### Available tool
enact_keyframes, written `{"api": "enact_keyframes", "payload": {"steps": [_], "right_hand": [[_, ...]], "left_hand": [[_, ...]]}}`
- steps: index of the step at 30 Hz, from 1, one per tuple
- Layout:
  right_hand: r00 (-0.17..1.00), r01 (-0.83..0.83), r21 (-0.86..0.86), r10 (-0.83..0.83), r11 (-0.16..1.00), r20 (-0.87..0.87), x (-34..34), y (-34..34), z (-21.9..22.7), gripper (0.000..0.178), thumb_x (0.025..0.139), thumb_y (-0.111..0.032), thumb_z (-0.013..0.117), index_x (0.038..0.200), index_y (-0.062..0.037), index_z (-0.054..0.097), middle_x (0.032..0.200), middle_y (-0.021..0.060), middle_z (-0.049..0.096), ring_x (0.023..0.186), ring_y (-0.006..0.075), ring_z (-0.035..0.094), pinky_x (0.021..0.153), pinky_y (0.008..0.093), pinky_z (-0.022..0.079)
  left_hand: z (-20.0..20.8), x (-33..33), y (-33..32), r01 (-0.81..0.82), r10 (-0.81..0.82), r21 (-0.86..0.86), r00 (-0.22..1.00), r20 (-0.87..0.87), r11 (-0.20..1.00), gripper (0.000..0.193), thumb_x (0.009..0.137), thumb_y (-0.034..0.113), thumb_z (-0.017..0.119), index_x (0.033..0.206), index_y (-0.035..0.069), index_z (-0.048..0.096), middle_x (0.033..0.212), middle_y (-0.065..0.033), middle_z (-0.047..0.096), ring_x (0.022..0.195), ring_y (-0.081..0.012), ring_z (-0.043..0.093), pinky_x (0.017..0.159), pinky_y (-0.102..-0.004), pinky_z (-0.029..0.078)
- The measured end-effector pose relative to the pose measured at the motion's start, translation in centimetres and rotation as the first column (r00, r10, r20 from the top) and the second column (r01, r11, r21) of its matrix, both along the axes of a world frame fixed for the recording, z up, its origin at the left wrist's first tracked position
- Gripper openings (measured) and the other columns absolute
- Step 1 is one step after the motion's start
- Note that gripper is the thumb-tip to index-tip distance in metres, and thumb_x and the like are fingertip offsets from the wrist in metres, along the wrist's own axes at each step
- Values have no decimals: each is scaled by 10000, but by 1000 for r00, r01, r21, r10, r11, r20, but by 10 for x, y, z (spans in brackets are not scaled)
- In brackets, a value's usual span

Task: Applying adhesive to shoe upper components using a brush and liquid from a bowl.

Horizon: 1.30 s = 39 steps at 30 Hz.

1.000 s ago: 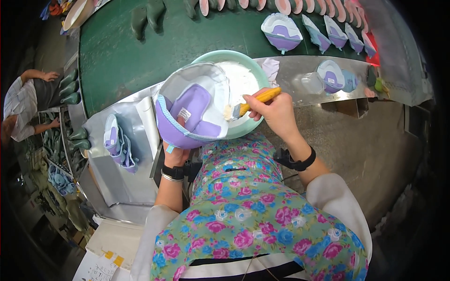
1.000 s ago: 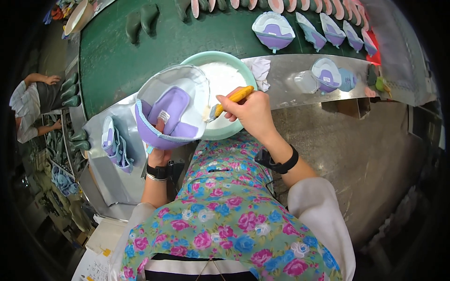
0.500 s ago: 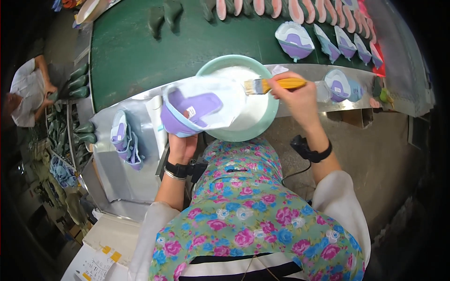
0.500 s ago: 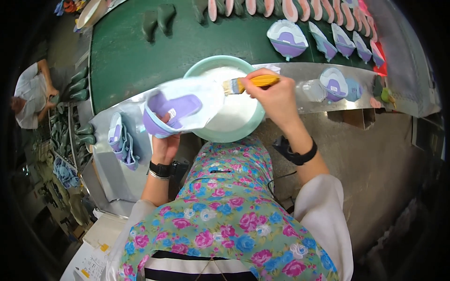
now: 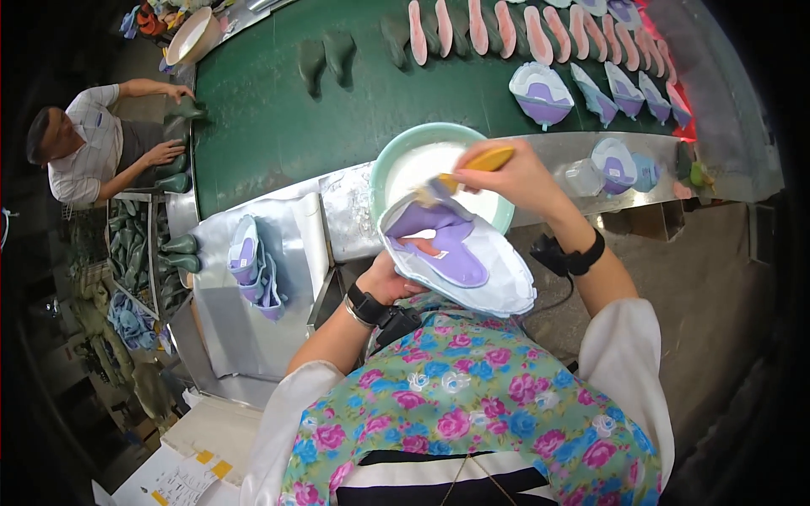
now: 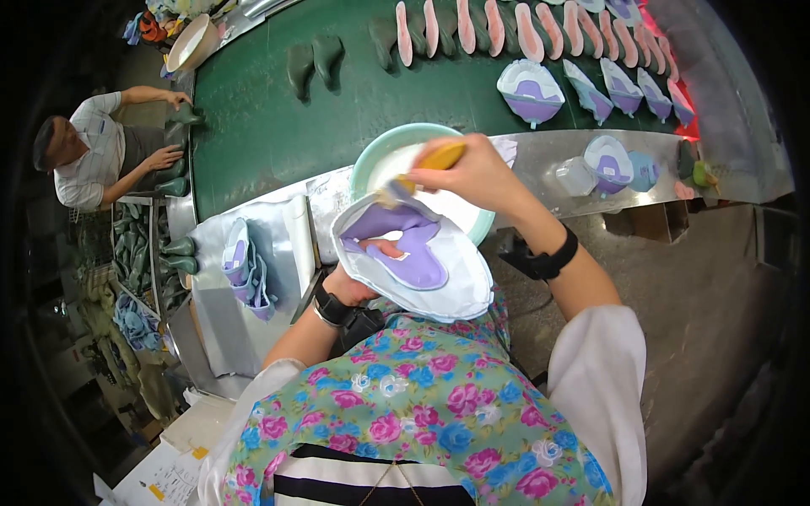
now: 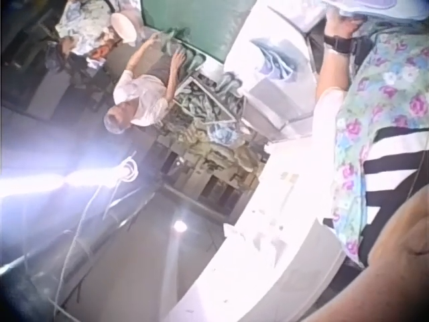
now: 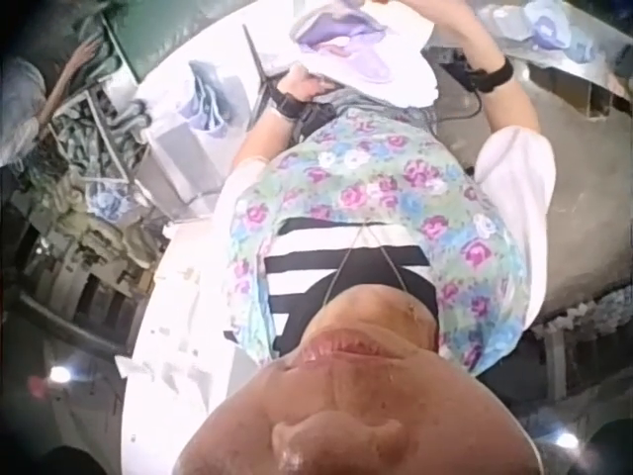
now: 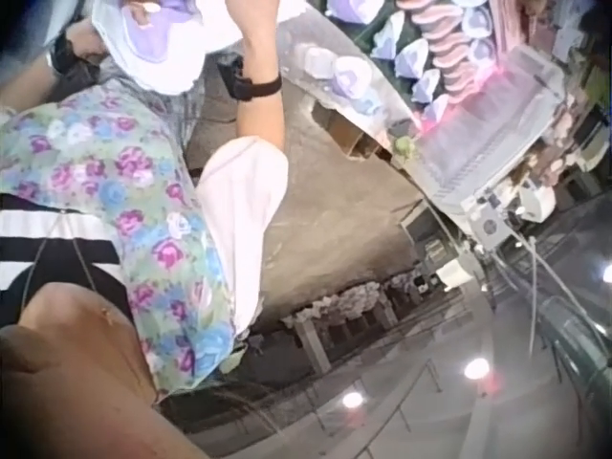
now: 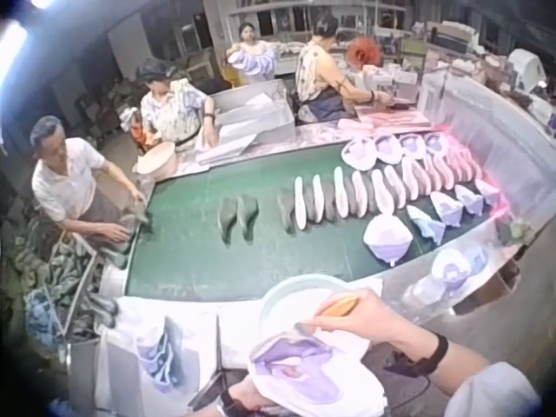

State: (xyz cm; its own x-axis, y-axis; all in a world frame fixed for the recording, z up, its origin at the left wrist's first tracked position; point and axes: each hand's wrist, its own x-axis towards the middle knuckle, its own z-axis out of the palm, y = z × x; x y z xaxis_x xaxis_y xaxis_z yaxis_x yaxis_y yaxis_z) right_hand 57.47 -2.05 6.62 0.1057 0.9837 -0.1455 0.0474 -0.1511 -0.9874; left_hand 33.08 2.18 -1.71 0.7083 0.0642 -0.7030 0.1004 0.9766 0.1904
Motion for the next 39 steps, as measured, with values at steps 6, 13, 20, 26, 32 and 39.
{"api": "enact_keyframes", "payload": {"steps": [6, 13, 20, 26, 32, 39], "right_hand": [[958, 284, -228, -268, 931, 100, 38, -57, -22, 234, 825, -212, 650, 745, 7, 626, 633, 21, 609, 565, 64, 549, 539, 225, 454], [974, 168, 79, -178, 983, 142, 68, 7, 3, 226, 873, -200, 593, 928, 16, 630, 829, 53, 651, 734, 105, 578, 668, 246, 462], [888, -139, 51, 101, 989, 449, 92, 74, -35, 426, 648, -316, 735, 945, -19, 660, 823, 175, 654, 750, 306, 633, 698, 352, 495], [620, -126, -84, 144, 989, 771, 157, 120, -155, 301, 637, -296, 712, 863, -100, 677, 747, 164, 629, 712, 339, 611, 644, 426, 478], [347, -47, -149, 156, 988, 925, 233, 100, -249, 413, 620, -198, 730, 1019, -116, 664, 869, 173, 645, 807, 358, 612, 703, 436, 486], [503, 171, -145, 40, 974, 863, 102, 79, -117, 215, 758, -163, 649, 932, -36, 661, 764, 194, 636, 733, 365, 623, 641, 386, 484]], "left_hand": [[21, 9, 24, -37, 49, 267, 998, -39, 963, 283, 833, 114, 574, 1107, 45, 559, 986, -57, 611, 885, -161, 605, 801, -294, 503], [4, 62, 82, -121, 77, 881, 992, 97, 457, 407, 894, 115, 529, 1279, 50, 416, 1190, -56, 518, 1065, -144, 501, 910, -287, 414], [-9, 142, 116, -74, 100, 996, 992, 70, 39, 558, 892, 58, 517, 1396, 119, 284, 1317, -103, 437, 1085, -151, 484, 928, -298, 396], [-60, -19, 149, 237, 480, 941, 814, -328, 242, 560, 877, 67, 517, 1396, 144, 322, 1283, -162, 486, 1005, -174, 522, 862, -291, 430], [-70, -269, 130, 628, 875, 691, 33, -483, 358, 387, 828, 173, 566, 1185, 28, 533, 1120, -182, 595, 1055, -286, 568, 885, -347, 441], [-127, -413, 166, 376, 771, 707, -30, -637, 599, 487, 807, 450, 588, 1005, 8, 644, 999, -179, 645, 961, -294, 609, 830, -362, 457]]}}
